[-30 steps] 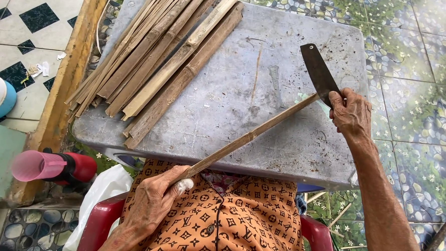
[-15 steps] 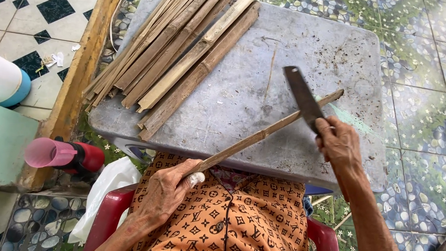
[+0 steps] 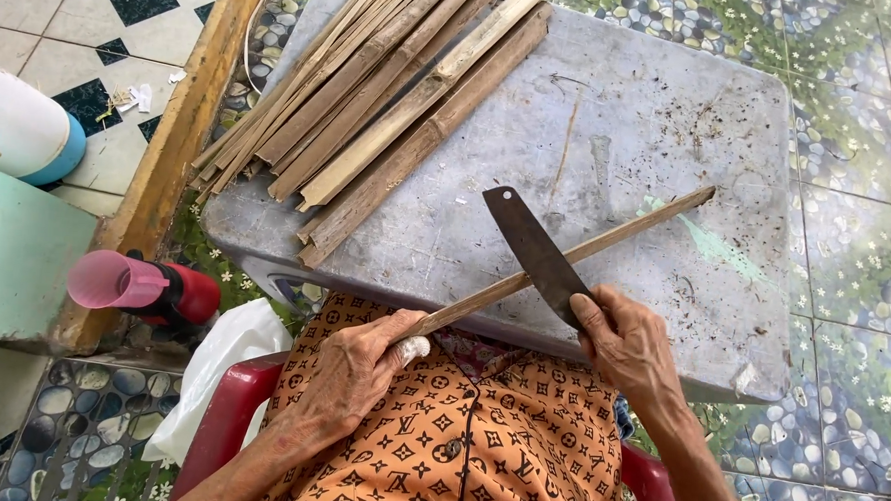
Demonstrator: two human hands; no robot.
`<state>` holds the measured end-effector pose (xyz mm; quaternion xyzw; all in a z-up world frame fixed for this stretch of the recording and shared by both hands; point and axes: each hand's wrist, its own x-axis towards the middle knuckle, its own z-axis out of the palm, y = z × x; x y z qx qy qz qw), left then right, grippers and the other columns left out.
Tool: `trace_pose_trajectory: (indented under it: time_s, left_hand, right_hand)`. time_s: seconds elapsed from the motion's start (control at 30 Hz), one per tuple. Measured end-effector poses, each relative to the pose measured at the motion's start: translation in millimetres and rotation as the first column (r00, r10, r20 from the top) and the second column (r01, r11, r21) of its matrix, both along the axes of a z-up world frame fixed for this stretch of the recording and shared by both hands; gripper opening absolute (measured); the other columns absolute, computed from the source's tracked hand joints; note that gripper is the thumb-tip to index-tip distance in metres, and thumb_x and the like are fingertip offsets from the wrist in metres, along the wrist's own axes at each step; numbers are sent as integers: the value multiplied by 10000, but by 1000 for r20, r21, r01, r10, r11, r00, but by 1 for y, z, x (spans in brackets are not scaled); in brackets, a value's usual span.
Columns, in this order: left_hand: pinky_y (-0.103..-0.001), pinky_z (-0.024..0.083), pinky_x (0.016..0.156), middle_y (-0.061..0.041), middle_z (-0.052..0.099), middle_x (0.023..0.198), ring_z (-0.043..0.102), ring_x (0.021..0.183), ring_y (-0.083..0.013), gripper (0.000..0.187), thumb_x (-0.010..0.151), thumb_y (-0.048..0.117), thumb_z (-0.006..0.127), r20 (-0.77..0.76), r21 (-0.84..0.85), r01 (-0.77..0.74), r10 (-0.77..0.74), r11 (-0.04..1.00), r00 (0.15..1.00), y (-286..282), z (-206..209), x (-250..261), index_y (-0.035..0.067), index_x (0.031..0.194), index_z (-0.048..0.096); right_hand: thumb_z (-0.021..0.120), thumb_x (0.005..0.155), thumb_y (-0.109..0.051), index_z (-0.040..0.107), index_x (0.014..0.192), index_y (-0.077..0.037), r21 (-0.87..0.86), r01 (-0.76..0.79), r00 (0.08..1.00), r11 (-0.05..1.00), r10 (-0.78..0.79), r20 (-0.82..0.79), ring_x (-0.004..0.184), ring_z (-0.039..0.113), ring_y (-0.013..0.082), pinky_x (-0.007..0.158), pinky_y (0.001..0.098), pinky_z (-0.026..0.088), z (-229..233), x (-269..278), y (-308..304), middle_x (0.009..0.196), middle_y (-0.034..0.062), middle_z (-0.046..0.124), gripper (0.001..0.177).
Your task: Splitting and shaving a piece of bamboo into thin strips using a large knife.
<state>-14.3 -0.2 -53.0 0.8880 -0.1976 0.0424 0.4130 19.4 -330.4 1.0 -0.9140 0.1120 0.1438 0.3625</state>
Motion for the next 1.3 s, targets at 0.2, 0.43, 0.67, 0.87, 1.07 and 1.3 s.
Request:
trace_pose_trajectory:
  time_s: [0.2,0.43,0.67,0.87,1.07,1.3]
  left_hand:
    - [-364,570,1030,-155,697,1304,719,1165,-296,552,819,62,820,29,35,-1,0,999,1000,-1,-5,-1,49,1343,645]
    - [-322,617,908,-93,763,1218,769,1003,-224,460,903,129,743,15,13,-18,18,1000,1000,-4,18,-3,81,1352,653]
    - [-311,599,948,-94,736,1264,741,1077,-225,526,866,43,751,40,39,2,-4,999,999,-8,10,-4,64,1377,627]
    - [-323,609,934,-122,727,1273,748,1059,-250,526,874,12,716,10,32,4,-4,999,1000,-10,15,-3,52,1388,613]
    - [-310,640,849,-117,746,1222,768,948,-227,514,897,26,712,-2,14,10,-10,1000,1000,-16,17,-4,50,1399,603]
    - [-325,624,914,-132,722,1276,762,996,-251,504,914,31,688,-43,21,15,-15,1000,999,-16,21,-3,51,1409,594]
  right_hand:
    - [530,1096,-299,651,1169,-48,-48,127,980,991,-118,163,408,586,180,297,312,497,-14,8,-30,702,108,701,289]
    - [522,1086,-320,639,1072,-77,91,153,982,984,-162,94,403,526,156,341,283,456,11,-10,-5,601,67,626,270]
    - [526,1079,-284,649,1269,-63,94,154,986,984,-159,43,436,552,178,333,287,455,0,-6,-28,673,92,660,316]
    - [529,1096,-270,653,1205,-66,60,157,984,986,-161,78,434,560,184,329,303,474,0,1,-16,698,107,678,263]
    - [520,1107,-218,632,1315,-41,166,244,966,956,-254,44,473,542,204,339,316,422,16,0,-10,741,127,667,295]
    - [538,1121,-294,641,1156,-43,64,170,970,983,-179,166,423,548,169,314,290,452,-4,21,-24,664,94,664,273]
